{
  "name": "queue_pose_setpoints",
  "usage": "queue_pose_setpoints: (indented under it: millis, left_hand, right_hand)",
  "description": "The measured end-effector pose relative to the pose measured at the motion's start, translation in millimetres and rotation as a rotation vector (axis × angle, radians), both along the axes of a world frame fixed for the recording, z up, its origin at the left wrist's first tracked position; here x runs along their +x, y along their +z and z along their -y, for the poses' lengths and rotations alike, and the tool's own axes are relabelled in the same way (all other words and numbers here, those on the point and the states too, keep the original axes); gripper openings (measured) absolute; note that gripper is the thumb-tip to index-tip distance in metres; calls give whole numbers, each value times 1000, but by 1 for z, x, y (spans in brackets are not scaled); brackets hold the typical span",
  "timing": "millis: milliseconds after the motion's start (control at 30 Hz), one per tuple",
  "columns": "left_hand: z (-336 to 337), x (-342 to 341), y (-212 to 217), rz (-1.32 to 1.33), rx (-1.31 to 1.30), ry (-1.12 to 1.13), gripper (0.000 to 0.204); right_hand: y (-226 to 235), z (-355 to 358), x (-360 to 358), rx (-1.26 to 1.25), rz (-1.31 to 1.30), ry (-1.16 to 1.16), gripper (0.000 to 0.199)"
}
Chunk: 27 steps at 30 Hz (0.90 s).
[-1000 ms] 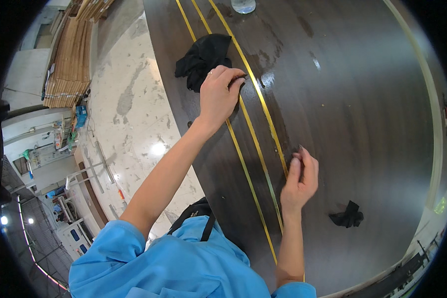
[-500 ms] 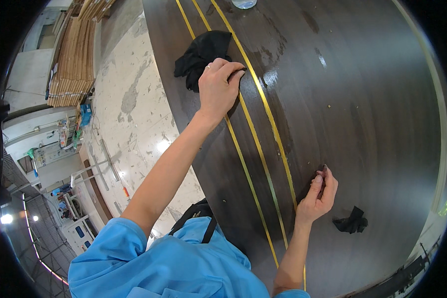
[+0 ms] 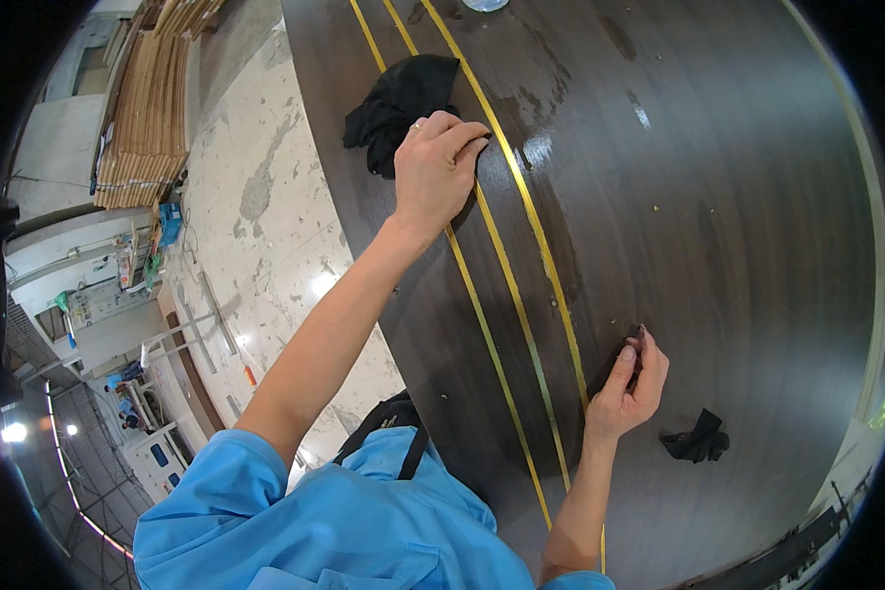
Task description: The person wipes a dark tabletop with a black cloth, then uses a small metal scraper to remove residue along two parallel yellow lines. They repeatedly pour water from a plastic bottle onto the surface and continue scraping and wiping the same area.
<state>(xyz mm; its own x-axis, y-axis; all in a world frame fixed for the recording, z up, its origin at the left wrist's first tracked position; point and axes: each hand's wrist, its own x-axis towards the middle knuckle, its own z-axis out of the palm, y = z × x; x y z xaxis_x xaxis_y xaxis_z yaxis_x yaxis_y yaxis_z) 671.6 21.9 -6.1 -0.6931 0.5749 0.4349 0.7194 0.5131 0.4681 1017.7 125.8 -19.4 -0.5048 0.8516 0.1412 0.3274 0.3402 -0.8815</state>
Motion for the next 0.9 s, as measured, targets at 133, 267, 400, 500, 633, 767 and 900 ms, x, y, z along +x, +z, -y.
queue_pose_setpoints:
  millis: [133, 267, 400, 500, 633, 767, 900]
  left_hand:
    - [1, 4, 1, 3, -11, -11, 12]
    - [1, 7, 0, -6, -5, -20, 12]
    - [3, 12, 0, 3, -3, -33, 11]
    - [6, 16, 1, 9, -21, -47, 10]
    - [4, 13, 4, -11, -5, 1, 10]
    - [0, 0, 5, -61, -45, 48, 9]
    - [0, -5, 7, -40, -113, 41, 9]
  right_hand:
    - [1, 0, -2, 49, -1, 10, 26]
    - [1, 0, -4, 63, -5, 18, 26]
    - [1, 0, -3, 65, -10, 35, 26]
    - [1, -1, -4, 70, -16, 40, 26]
    - [2, 0, -4, 60, 13, 23, 26]
    - [1, 0, -2, 62, 17, 16, 26]
    - [-1, 0, -1, 39, 4, 21, 26]
